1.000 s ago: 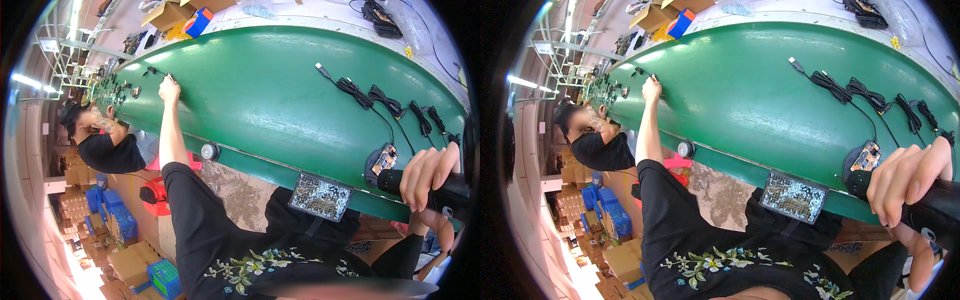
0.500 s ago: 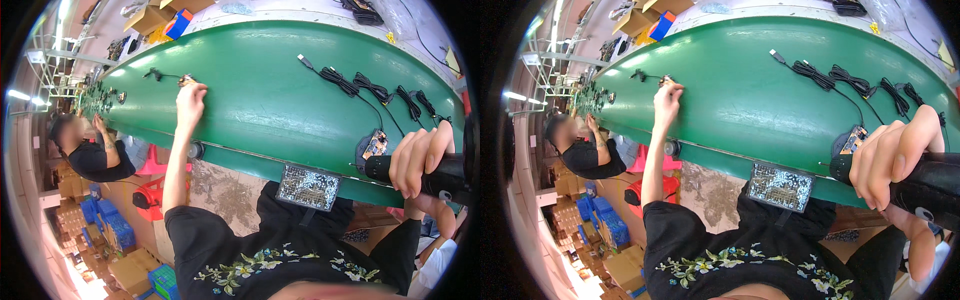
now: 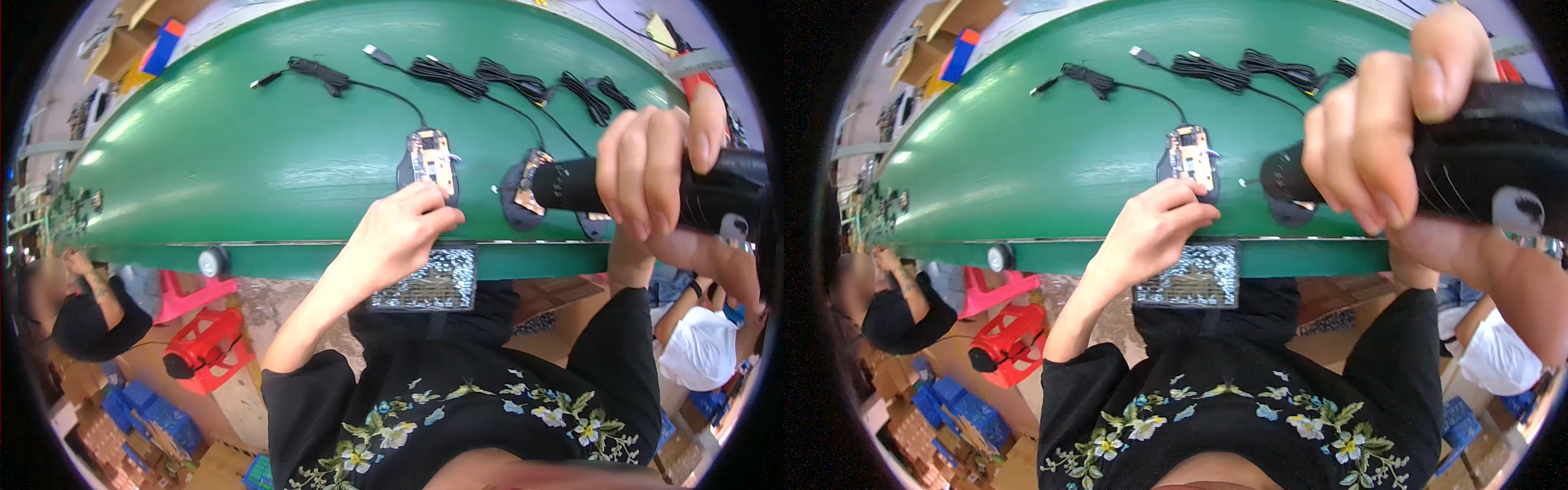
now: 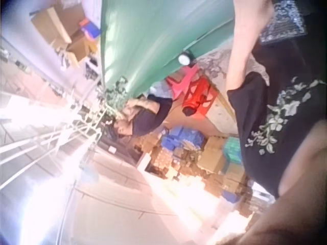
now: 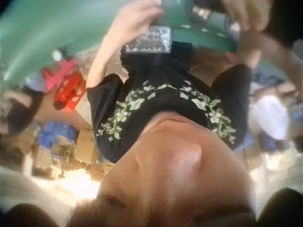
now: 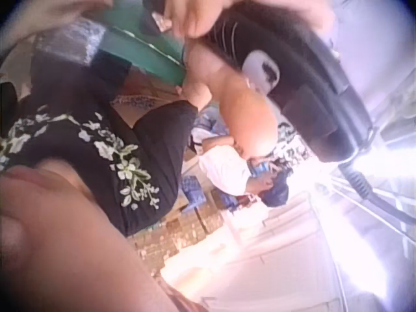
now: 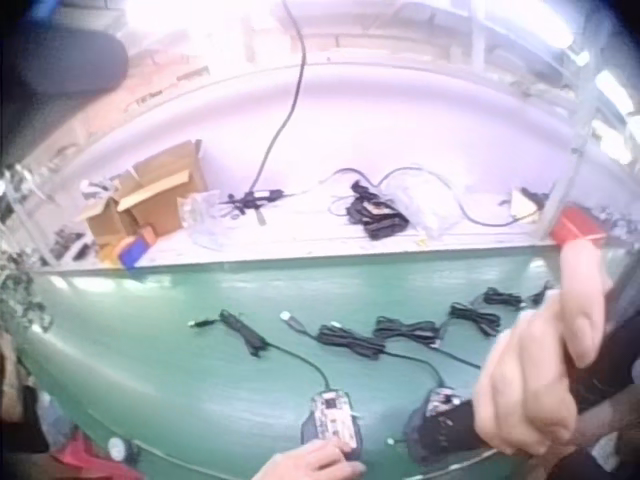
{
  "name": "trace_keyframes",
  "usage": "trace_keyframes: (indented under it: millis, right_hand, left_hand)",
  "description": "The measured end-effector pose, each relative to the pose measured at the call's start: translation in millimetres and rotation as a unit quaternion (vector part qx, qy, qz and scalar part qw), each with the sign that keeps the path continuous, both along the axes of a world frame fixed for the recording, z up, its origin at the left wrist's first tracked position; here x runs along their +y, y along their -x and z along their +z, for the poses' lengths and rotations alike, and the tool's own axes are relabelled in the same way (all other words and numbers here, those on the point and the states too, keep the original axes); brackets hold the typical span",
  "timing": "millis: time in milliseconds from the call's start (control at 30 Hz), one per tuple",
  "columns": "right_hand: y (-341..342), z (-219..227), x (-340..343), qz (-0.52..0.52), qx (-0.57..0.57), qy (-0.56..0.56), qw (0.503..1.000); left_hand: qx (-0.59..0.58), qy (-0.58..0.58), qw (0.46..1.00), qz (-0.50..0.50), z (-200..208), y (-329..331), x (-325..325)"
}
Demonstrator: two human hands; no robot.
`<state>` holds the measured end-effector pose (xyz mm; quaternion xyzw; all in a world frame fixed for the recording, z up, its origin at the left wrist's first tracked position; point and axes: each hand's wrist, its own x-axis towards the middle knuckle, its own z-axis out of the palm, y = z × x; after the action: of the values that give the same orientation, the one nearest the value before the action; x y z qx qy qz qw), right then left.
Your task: The person picks up screws from a container and places them into a computer mouse circuit board, then drives them in using a power screwdriver. This process is repeated for several mouse boards on the assembly line.
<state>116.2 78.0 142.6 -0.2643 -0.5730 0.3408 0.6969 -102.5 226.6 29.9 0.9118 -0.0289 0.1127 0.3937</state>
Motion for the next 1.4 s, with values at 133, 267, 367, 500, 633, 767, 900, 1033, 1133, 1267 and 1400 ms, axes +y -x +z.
trace_keyframes:
  millis: [133, 267, 367, 500, 633, 767, 900, 1033, 1133, 1267, 1400]
  right_hand:
    - [-3.3, 4.0, 7.9, 0.035, -0.041, 0.002, 0.999]
    - [-4.2, -11.0, 14.8, 0.000, -0.065, 0.040, 0.997]
    - [0.1, -17.9, 15.9, -0.021, -0.027, 0.064, 0.997]
    - [4.9, -18.0, 24.9, 0.010, 0.158, 0.120, 0.980]
    - [8.0, -40.6, 31.5, -0.027, 0.179, 0.105, 0.978]
    - [5.3, -41.1, 36.0, -0.015, 0.101, 0.093, 0.990]
    - [-5.9, -42.7, 35.8, 0.057, 0.122, 0.079, 0.988]
    - [-7.2, -53.5, 38.8, 0.084, 0.132, 0.061, 0.986]
    - [-11.6, -48.0, 37.0, 0.085, 0.067, 0.044, 0.993]
    - [-43.3, -4.6, 17.1, 0.133, -0.135, 0.085, 0.978]
    - [-51.6, 5.1, 20.0, 0.185, -0.154, 0.100, 0.966]
  left_hand:
    - [0.017, 0.042, 0.998, -0.037, 4.3, -1.5, -21.4]
    - [-0.011, 0.069, 0.997, -0.011, -5.0, -1.2, -34.5]
    - [-0.111, 0.049, 0.992, 0.023, -8.8, 2.3, -46.7]
    - [-0.125, 0.066, 0.987, 0.074, -4.7, 7.0, -49.4]
    - [-0.117, 0.070, 0.981, 0.137, -3.6, 9.2, -46.4]
    - [-0.107, 0.093, 0.973, 0.184, -0.7, 4.4, -46.7]
    - [-0.073, 0.109, 0.972, 0.194, 2.7, -4.9, -48.7]
    - [-0.060, 0.069, 0.973, 0.213, -2.1, -4.6, -53.9]
    - [-0.046, 0.069, 0.973, 0.216, -0.3, -3.6, -54.8]
    - [-0.073, 0.067, 0.974, 0.205, 0.3, -8.4, -55.7]
    - [-0.091, 0.059, 0.971, 0.214, -0.8, -10.5, -56.0]
